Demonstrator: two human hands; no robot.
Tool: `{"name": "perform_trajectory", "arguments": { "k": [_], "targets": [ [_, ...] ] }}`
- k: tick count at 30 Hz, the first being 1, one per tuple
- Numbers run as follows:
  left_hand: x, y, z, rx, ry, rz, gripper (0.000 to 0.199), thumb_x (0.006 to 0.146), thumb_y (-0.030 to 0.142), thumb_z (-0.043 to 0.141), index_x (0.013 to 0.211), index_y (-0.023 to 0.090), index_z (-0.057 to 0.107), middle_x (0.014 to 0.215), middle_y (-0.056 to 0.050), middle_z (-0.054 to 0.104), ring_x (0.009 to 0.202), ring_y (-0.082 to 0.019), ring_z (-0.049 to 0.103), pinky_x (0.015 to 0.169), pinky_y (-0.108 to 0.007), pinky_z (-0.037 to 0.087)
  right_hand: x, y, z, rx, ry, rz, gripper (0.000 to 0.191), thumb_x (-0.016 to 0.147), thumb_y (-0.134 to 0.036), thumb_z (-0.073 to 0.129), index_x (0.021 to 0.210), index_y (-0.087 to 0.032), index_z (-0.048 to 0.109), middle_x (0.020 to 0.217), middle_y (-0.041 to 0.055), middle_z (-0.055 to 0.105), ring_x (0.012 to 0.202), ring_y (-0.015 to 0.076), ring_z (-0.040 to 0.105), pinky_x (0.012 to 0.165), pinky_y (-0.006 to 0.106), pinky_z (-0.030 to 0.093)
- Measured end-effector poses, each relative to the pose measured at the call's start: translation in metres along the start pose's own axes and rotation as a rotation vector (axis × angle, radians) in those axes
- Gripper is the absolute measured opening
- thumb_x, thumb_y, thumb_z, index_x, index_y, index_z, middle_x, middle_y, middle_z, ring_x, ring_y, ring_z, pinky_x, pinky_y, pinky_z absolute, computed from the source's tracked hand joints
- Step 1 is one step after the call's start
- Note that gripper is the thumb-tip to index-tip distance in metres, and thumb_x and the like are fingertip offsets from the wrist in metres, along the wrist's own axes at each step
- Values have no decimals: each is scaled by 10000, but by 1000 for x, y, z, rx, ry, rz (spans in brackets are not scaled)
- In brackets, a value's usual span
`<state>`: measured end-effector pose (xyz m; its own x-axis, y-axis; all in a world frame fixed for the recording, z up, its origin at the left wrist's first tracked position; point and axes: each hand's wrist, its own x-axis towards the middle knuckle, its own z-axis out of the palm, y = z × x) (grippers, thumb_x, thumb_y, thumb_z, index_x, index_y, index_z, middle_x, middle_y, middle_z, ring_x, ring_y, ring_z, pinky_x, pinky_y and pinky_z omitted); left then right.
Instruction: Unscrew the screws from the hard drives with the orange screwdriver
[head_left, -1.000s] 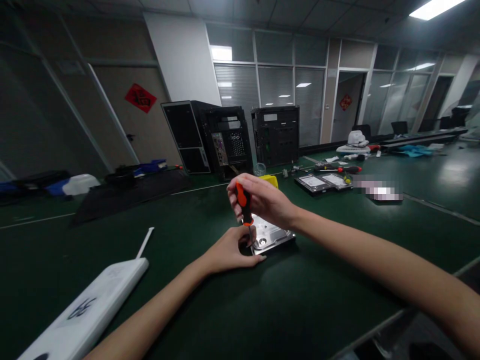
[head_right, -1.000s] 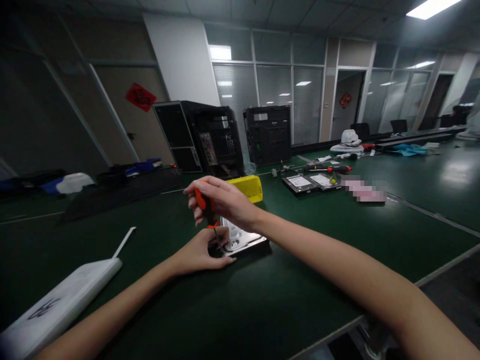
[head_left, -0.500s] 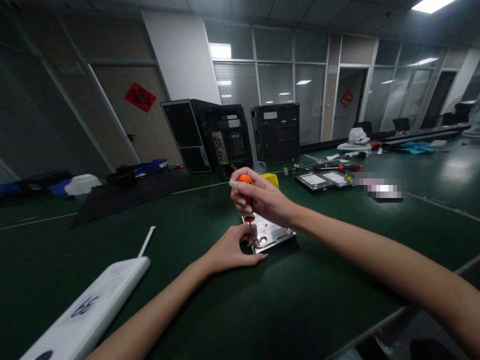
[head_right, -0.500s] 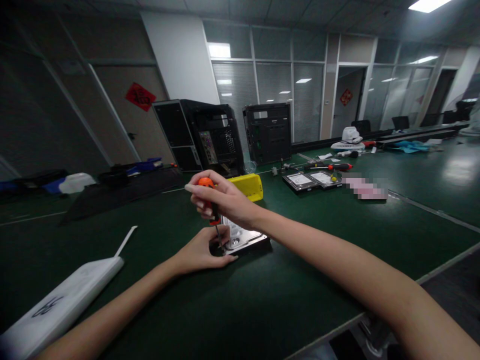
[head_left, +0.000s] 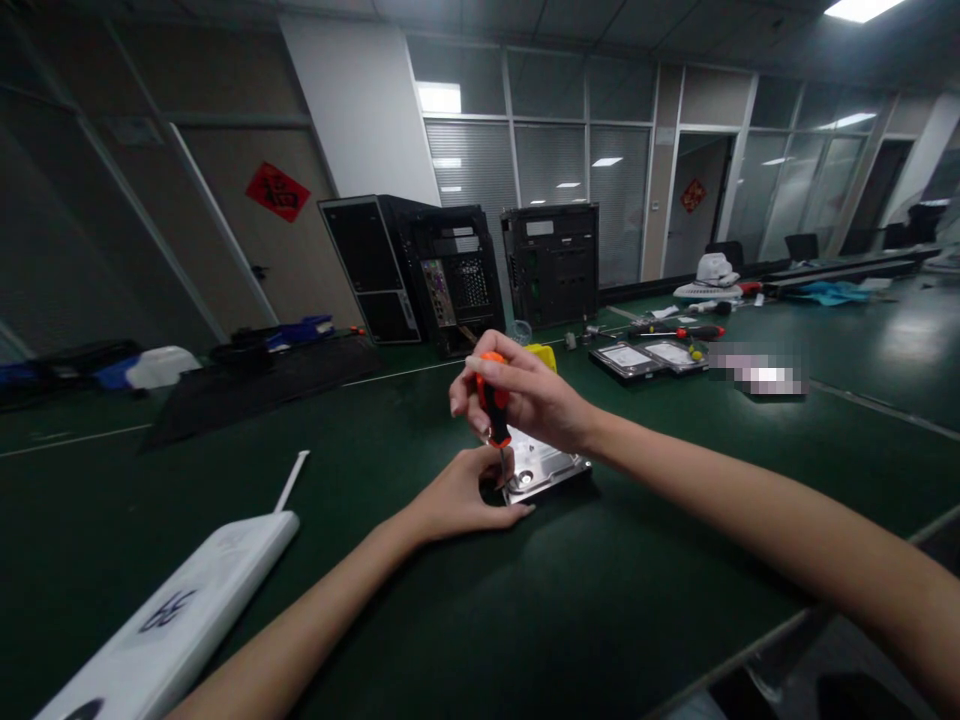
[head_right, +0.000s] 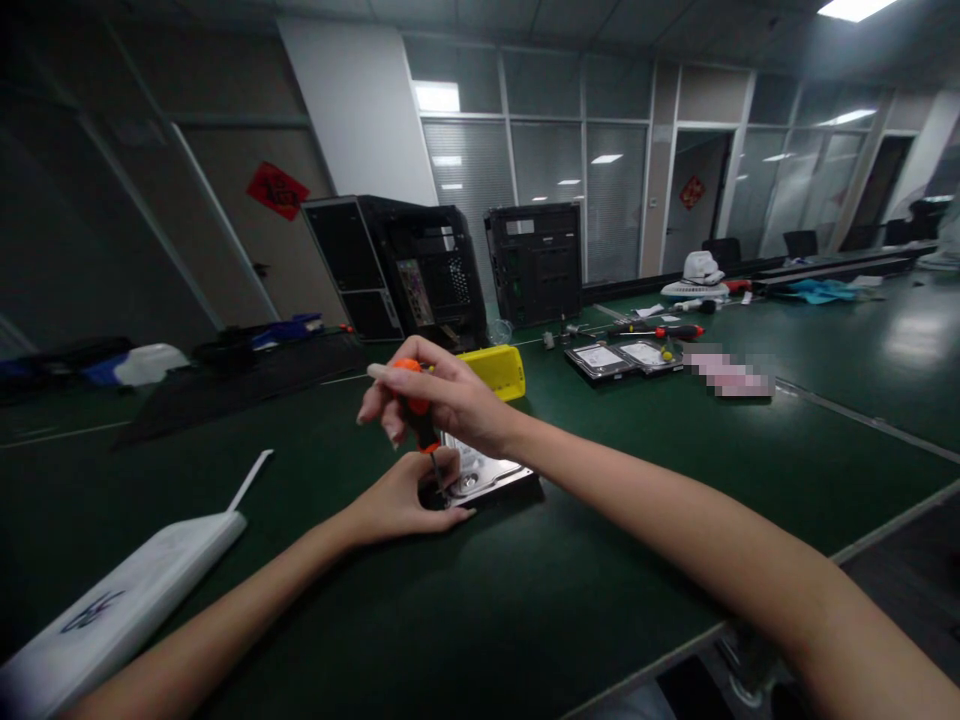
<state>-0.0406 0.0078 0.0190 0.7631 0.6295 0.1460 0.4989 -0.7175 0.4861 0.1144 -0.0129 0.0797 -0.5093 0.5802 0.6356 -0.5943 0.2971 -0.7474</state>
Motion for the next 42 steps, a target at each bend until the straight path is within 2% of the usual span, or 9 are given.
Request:
{"name": "perform_trajectory", "arguments": {
  "k": [4,9,15,20,25,31,34,38,42],
  "targets": [
    [0,-1,1,-8,0,10,303,712,436,615,718,165,481,684,22,467,628,-130,458,569,-231,348,0,1,0,-28,22,26,194,822,-341,537,825,-192,413,725,-1,612,512,70,496,503,201,387],
    [2,0,1,22,12,-19,318,692,453,622,711,175,469,682,23,463,634,-138,466,580,-235,357,1,5,1,-20,119,23,160,825,-319,539,876,-211,432,606,-69,464,455,44,384,440,159,286],
    [1,0,1,48,22,-11,311,682,437,626,691,175,460,678,22,456,627,-133,449,575,-233,347,1,2,-2,45,103,87,300,908,-403,299,841,-182,490,599,-39,403,464,64,367,452,181,328],
    [1,0,1,43,19,-28,321,669,451,632,699,174,473,689,16,471,638,-140,456,577,-237,352,1,2,-10,9,82,95,241,869,-390,432,838,-171,525,729,-6,504,594,80,501,546,204,430],
    [1,-1,1,2,21,-8,316,686,441,632,693,176,461,694,21,466,651,-141,471,592,-236,366,1,4,-12,-110,94,22,163,785,-312,602,843,-175,533,767,-11,548,641,77,540,594,212,472],
    [0,1,1,5,31,-44,318,666,440,640,706,176,468,717,11,487,675,-156,488,619,-251,390,3,4,-13,-174,125,6,248,734,-288,666,829,-181,463,765,-14,598,636,85,576,617,230,497],
    [0,2,0,-1,29,-61,322,657,446,643,713,175,479,718,7,495,685,-162,490,624,-256,394,3,5,-10,-172,99,27,245,764,-312,631,881,-195,451,743,-20,593,591,84,561,577,232,493],
    [0,3,0,1,30,-40,307,666,440,634,705,177,481,700,10,496,665,-158,484,609,-254,379,0,5,-1,-183,104,16,249,827,-310,545,1058,-249,475,649,-66,460,480,57,424,481,189,430],
    [0,1,1,15,15,-18,312,685,450,619,692,182,460,679,18,473,644,-148,470,586,-242,361,-2,2,4,-83,15,51,260,913,-380,340,1054,-223,491,642,-53,419,461,60,360,469,202,409]
  ]
}}
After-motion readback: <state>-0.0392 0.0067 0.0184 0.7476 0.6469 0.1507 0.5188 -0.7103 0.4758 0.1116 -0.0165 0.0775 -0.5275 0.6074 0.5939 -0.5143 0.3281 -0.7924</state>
